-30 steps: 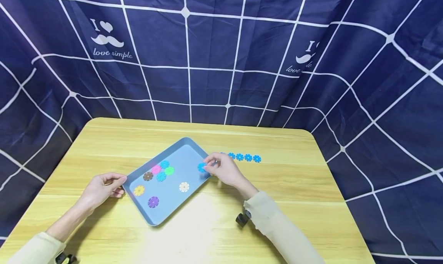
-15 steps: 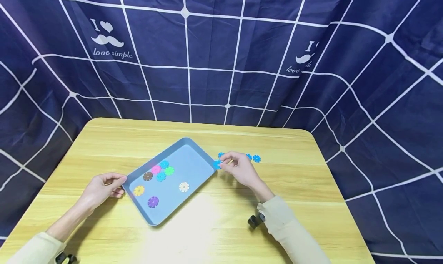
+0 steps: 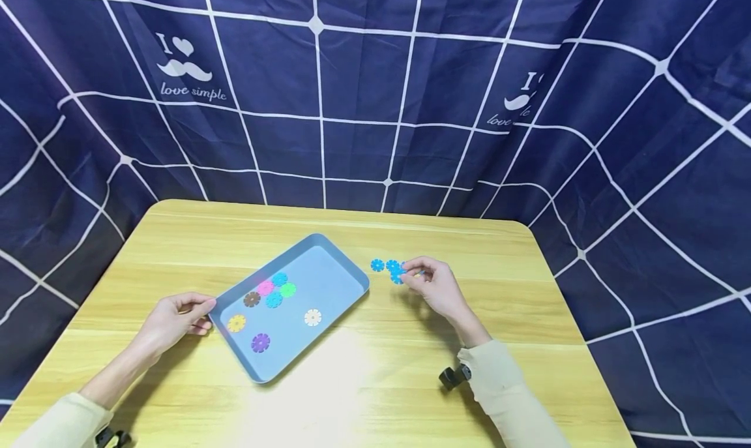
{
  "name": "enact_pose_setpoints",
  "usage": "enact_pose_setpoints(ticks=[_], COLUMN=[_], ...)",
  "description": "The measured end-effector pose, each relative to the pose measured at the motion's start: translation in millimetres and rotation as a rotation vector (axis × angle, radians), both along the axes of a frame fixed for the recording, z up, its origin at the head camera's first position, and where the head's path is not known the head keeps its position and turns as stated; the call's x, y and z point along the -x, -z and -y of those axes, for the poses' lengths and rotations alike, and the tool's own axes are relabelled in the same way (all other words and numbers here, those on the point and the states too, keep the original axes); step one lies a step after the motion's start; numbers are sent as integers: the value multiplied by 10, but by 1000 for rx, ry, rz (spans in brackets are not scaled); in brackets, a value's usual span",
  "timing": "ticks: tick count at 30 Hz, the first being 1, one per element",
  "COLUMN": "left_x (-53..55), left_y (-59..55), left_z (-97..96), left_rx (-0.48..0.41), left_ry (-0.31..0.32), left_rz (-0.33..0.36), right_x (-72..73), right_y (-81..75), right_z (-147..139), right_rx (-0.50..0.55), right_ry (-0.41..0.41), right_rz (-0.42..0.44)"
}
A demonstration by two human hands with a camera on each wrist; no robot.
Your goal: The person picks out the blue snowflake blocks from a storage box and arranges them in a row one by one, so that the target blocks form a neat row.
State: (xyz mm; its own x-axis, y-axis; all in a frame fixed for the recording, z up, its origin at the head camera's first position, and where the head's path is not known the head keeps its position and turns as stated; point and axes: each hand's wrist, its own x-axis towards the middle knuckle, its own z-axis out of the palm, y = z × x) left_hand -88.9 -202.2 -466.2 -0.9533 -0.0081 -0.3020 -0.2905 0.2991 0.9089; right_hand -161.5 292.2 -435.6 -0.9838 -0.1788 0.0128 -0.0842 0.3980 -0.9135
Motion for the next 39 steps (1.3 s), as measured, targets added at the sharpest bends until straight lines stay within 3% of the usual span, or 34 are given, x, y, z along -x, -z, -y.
enact_pose_setpoints(ticks=[15, 28, 39], left_x=[11, 5, 9], left_y=[-35, -39, 7], left_z=[-7, -6, 11], left_rx=[-4, 6, 4], left_ry=[-5, 1, 1], left_rz=[15, 8, -3], right_x=[-15, 36, 153], right_y=[34, 177, 309], right_z=[-461, -771, -983], right_rx=[31, 53, -66], right_ry=[97, 187, 214], right_rz=[31, 59, 72])
